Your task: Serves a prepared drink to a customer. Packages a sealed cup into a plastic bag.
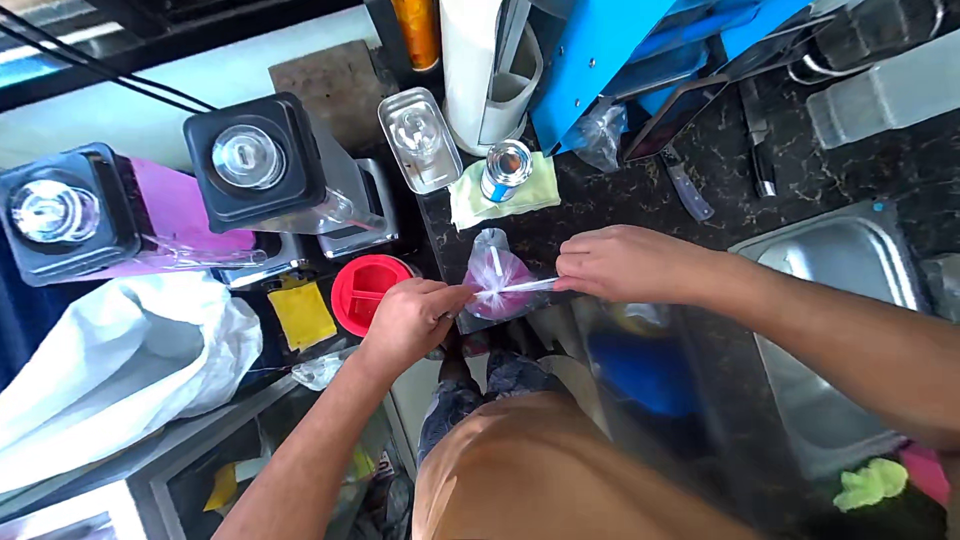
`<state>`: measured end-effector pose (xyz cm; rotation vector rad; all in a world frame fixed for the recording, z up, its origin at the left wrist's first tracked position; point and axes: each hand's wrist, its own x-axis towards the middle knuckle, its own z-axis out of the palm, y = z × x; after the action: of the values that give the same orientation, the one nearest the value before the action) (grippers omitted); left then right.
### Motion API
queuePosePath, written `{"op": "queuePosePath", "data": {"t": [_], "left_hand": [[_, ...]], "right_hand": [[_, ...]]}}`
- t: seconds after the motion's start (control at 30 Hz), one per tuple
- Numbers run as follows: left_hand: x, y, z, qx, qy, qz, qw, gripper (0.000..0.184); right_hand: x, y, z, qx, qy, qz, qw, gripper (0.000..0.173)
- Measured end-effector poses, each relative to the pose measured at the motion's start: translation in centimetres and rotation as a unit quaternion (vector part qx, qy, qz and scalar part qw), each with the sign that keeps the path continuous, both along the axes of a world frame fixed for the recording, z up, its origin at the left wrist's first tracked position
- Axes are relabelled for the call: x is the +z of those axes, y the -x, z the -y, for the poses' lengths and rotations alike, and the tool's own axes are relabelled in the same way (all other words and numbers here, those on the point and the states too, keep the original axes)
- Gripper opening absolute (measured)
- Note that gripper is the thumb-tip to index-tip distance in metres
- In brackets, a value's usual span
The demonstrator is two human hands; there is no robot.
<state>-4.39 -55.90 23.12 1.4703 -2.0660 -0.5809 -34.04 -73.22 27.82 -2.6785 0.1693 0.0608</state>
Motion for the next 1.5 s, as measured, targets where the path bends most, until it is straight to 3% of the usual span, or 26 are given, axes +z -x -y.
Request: {"op": "queuePosePath", "data": {"t": [0.1,0.17,0.27,0.33,0.4,0.5,0.63,0.73,0.8,0.9,1.03,1.17,1.2,1.37,1.5], "left_hand": [[1.7,0.7,0.7,0.074,-0.108,-0.028,0.991,0.017],[3.8,1.8,1.8,0.132,-0.230,-0.099,0.959,0.018],[5.2,4.5,3.0,0.200,-0.359,-0.326,0.851,0.018],[4.2,5.6,2.3,0.199,-0.352,-0.437,0.804,0.014],[2.9,6.2,1.1,0.198,-0.296,-0.452,0.818,0.017],[2.1,6.7,-0.4,0.198,-0.234,-0.399,0.864,0.025],[1.7,7.7,-1.0,0.218,-0.157,-0.290,0.919,0.014],[1.8,8.2,-0.8,0.233,-0.138,-0.250,0.930,0.013],[1.9,8.7,-0.8,0.254,-0.138,-0.254,0.923,0.013],[2.2,9.4,-0.8,0.272,-0.131,-0.233,0.925,0.015],[2.5,10.5,-0.7,0.294,-0.100,-0.186,0.932,0.013],[3.0,11.6,-0.2,0.397,-0.105,-0.320,0.854,0.009],[2.8,11.8,-0.1,0.402,-0.098,-0.324,0.851,0.009],[3.3,11.6,-0.3,0.310,-0.078,-0.122,0.940,0.017],[4.1,11.5,-0.1,0.265,-0.076,-0.023,0.961,0.014]], "right_hand": [[1.8,-0.5,-1.7,-0.002,-0.004,-0.052,0.999,0.041],[3.3,-2.0,-4.0,0.016,-0.024,-0.070,0.997,0.041],[4.0,-5.4,-5.9,0.029,-0.088,-0.043,0.995,0.036],[3.6,-7.3,-5.2,-0.032,-0.174,-0.011,0.984,0.033],[3.2,-8.4,-3.7,-0.126,-0.271,-0.016,0.954,0.029],[2.0,-8.9,-3.1,-0.259,-0.390,-0.035,0.883,0.032],[0.1,-8.8,-2.8,-0.335,-0.456,-0.020,0.824,0.034],[-0.6,-7.7,-2.6,-0.355,-0.485,0.021,0.799,0.037],[-1.0,-5.7,-3.1,-0.362,-0.450,0.056,0.815,0.045],[-1.1,-3.5,-4.8,-0.303,-0.352,0.079,0.882,0.021],[-2.6,-2.9,-6.0,-0.252,-0.199,0.144,0.936,0.011],[-2.9,-2.8,-6.5,-0.229,-0.134,0.169,0.949,0.012],[-2.9,-2.8,-6.5,-0.228,-0.125,0.167,0.951,0.014],[-3.2,-2.5,-6.7,-0.233,-0.122,0.160,0.952,0.019],[-3.1,-2.3,-6.8,-0.229,-0.105,0.177,0.951,0.019]]}}
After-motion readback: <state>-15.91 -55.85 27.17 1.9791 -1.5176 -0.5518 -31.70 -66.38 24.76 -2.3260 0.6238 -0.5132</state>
